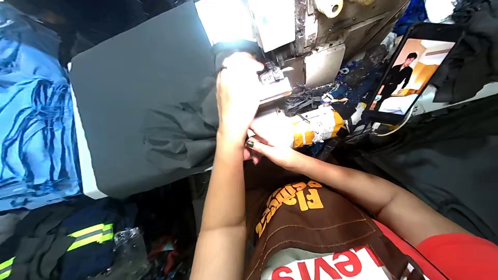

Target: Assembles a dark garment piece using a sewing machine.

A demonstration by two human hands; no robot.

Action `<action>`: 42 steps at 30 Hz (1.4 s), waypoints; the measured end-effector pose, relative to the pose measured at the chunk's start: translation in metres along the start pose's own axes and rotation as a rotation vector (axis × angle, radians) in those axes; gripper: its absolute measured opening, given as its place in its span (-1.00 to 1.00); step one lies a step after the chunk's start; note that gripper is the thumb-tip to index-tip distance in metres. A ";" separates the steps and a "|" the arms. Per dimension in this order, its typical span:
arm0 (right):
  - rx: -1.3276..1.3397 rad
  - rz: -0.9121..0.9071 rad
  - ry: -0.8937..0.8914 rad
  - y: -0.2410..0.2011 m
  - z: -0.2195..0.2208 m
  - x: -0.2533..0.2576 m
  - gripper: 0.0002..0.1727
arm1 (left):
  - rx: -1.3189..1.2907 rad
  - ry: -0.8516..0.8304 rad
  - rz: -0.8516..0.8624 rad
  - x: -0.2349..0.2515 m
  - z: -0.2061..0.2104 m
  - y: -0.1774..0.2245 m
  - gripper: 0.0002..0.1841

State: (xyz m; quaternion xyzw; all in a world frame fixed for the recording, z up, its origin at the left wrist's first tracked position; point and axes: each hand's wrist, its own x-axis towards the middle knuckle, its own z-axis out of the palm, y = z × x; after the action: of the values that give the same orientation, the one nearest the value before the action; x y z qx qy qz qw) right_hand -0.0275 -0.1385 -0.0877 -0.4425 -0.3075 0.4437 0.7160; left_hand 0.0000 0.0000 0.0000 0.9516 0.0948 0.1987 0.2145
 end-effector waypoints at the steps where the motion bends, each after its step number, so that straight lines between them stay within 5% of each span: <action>1: -0.110 -0.048 -0.012 0.001 -0.005 -0.005 -0.50 | -0.019 0.012 0.005 0.015 -0.002 -0.011 -0.76; 5: -0.625 -0.297 0.133 0.008 -0.018 -0.020 -0.67 | 0.015 0.081 0.084 0.024 -0.011 -0.045 -0.75; 9: -1.046 -0.561 0.285 0.003 -0.020 0.006 -0.76 | 0.157 0.187 0.060 -0.030 -0.014 -0.028 -0.74; 13: -1.402 -0.290 0.277 -0.006 -0.002 0.028 -0.63 | 0.244 0.263 0.029 -0.081 -0.005 -0.008 -0.73; 21: -1.658 -0.416 0.289 0.018 -0.006 0.012 -0.48 | 0.201 0.495 0.065 -0.094 0.022 -0.020 -0.75; 25: -1.560 -0.468 0.384 0.012 -0.019 -0.021 -0.61 | 0.200 0.481 0.118 -0.104 0.029 -0.023 -0.78; 28: -1.674 -0.289 0.385 0.000 -0.023 -0.024 -0.62 | 0.215 0.406 0.172 -0.110 0.037 -0.020 -0.77; 32: -1.790 -0.154 0.372 -0.013 -0.020 -0.021 -0.74 | 0.165 0.519 0.149 -0.111 0.034 -0.011 -0.82; 36: -1.381 -0.110 0.416 -0.030 -0.039 -0.028 -0.71 | 0.132 0.579 0.159 -0.112 0.024 -0.007 -0.85; 40: -0.339 0.115 0.446 -0.050 -0.038 -0.034 -0.69 | 0.078 0.554 0.188 -0.115 0.024 -0.001 -0.83; 42: -0.077 0.170 0.447 -0.050 -0.033 -0.033 -0.66 | 0.085 0.547 0.194 -0.116 0.026 0.003 -0.83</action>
State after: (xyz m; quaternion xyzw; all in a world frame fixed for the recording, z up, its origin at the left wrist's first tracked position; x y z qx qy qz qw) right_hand 0.0049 -0.1911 -0.0577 -0.5812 -0.1197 0.3814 0.7088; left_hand -0.0937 -0.0428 -0.0590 0.8755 0.0659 0.4633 0.1209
